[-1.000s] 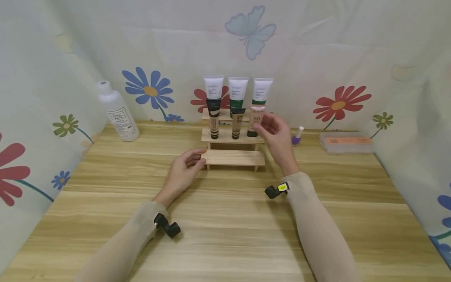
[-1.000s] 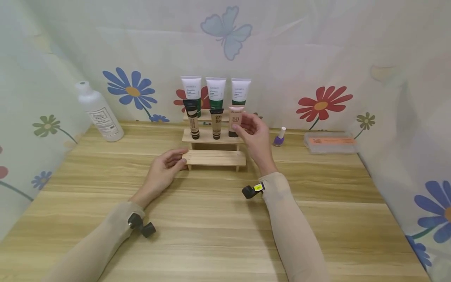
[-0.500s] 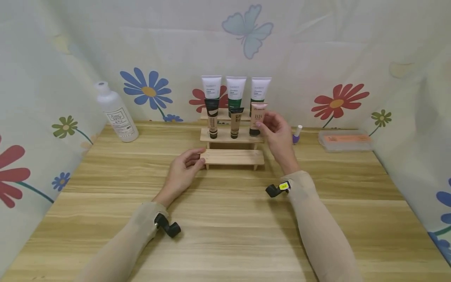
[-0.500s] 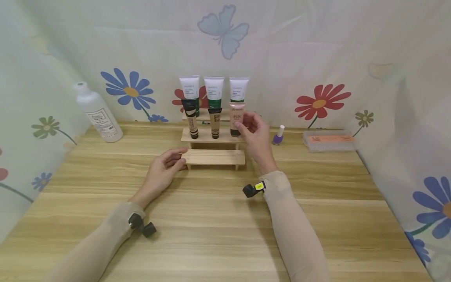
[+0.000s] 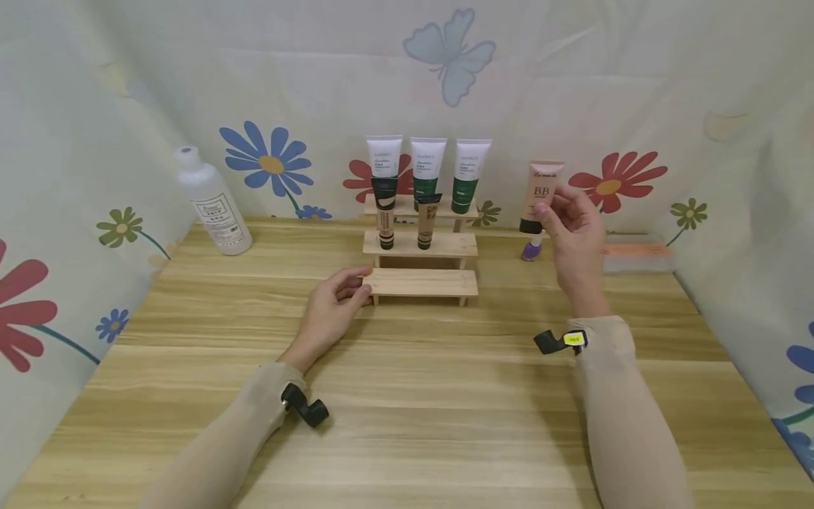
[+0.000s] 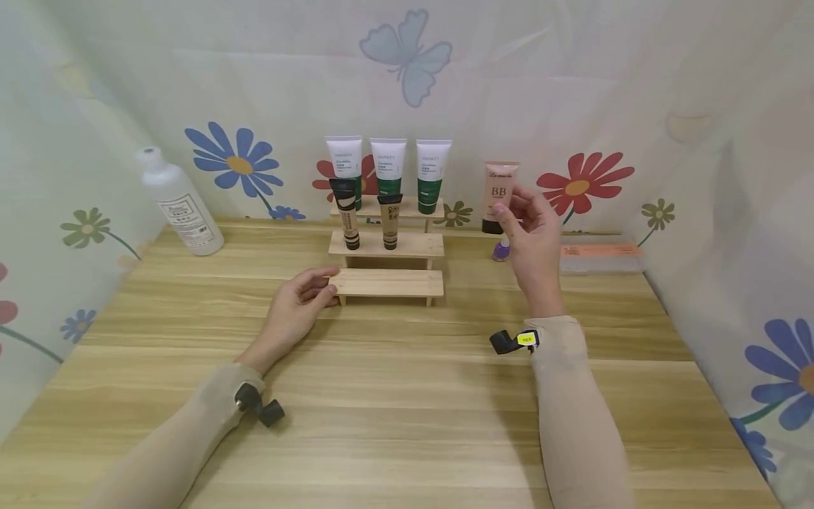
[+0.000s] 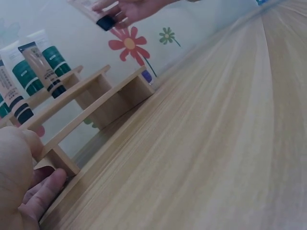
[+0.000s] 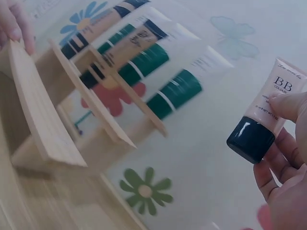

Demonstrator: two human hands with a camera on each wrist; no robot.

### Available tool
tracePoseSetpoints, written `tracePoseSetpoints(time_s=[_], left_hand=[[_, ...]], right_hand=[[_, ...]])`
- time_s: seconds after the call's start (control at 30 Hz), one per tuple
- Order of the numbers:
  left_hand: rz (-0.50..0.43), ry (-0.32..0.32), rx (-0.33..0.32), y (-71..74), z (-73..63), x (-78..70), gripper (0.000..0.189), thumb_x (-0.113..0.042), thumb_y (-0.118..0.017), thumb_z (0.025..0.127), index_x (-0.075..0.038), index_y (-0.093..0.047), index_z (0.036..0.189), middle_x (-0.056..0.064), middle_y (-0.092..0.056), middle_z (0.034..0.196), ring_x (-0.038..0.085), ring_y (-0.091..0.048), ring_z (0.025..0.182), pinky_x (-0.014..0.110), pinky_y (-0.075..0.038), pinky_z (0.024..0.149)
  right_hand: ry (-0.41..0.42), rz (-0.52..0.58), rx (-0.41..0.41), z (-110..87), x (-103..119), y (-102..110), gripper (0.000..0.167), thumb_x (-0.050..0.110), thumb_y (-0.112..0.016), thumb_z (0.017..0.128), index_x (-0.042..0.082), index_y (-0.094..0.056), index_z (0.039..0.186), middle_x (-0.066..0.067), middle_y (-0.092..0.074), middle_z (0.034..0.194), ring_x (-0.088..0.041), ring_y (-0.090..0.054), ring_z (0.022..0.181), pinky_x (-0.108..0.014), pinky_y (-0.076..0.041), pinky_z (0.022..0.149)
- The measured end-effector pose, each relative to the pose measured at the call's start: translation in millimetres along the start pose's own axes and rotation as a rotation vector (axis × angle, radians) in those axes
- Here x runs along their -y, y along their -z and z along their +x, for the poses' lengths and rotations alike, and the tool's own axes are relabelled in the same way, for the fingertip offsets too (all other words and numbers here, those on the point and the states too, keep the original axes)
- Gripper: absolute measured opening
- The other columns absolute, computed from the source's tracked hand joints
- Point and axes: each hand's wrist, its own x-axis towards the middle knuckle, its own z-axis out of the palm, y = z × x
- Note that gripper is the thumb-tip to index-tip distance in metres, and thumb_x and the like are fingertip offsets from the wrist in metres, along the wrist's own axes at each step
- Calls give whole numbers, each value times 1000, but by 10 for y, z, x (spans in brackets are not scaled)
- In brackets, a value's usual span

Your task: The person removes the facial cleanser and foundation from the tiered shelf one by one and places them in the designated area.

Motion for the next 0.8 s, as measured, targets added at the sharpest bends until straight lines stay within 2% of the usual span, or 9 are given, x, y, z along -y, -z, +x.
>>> tracePoseSetpoints(time_s=[0.3, 0.4, 0.5, 0.57, 0.73, 0.8], left_hand=[[16, -4, -9, 14, -10, -10, 34, -15, -71, 112, -10, -72, 145, 20, -73, 125, 34, -78, 111, 21, -65, 90], [24, -9, -11, 6, -11, -12, 34, -16, -71, 112, -9, -72, 145, 20, -74, 123, 33, -79, 110, 20, -65, 89], [23, -11, -8, -11, -8, -13, 34, -15, -71, 112, -9, -71, 146, 20, -74, 123, 34, -79, 107, 22, -66, 89], [22, -13, -8, -12, -8, -10, 35, -16, -71, 112, -9, -71, 146, 19, -75, 122, 33, -80, 105, 24, -67, 89], [31, -13, -5, -6, -15, -8, 35, -18, -71, 112, -11, -71, 147, 17, -75, 121, 30, -80, 102, 23, -66, 88], [33, -14, -3, -1, -15, -5, 35, -19, -71, 112, -11, -71, 147, 17, -75, 121, 30, -80, 102, 23, -66, 88]], right_hand=[[-29, 92, -169, -20, 79, 668, 32, 5, -81, 102, 3, -76, 134, -8, -74, 119, -20, -67, 108, -19, -60, 92], [-23, 64, -203, -57, 89, 896, 34, 5, -81, 101, 2, -76, 134, -9, -74, 119, -19, -66, 106, -17, -60, 89], [-38, -31, -225, -133, 93, 1130, 35, 6, -81, 102, 3, -77, 137, -6, -75, 120, -18, -65, 104, -14, -59, 88], [-72, -161, -225, -196, 97, 1268, 37, 10, -79, 104, 8, -75, 141, -1, -74, 121, -16, -64, 105, -12, -57, 89], [-206, -390, -230, -353, 82, 1569, 41, 19, -74, 108, 16, -72, 149, 11, -71, 124, -11, -59, 107, -7, -53, 88], [-266, -419, -235, -407, 64, 1668, 43, 22, -74, 108, 17, -71, 150, 13, -70, 122, -10, -58, 106, -5, -52, 86]])
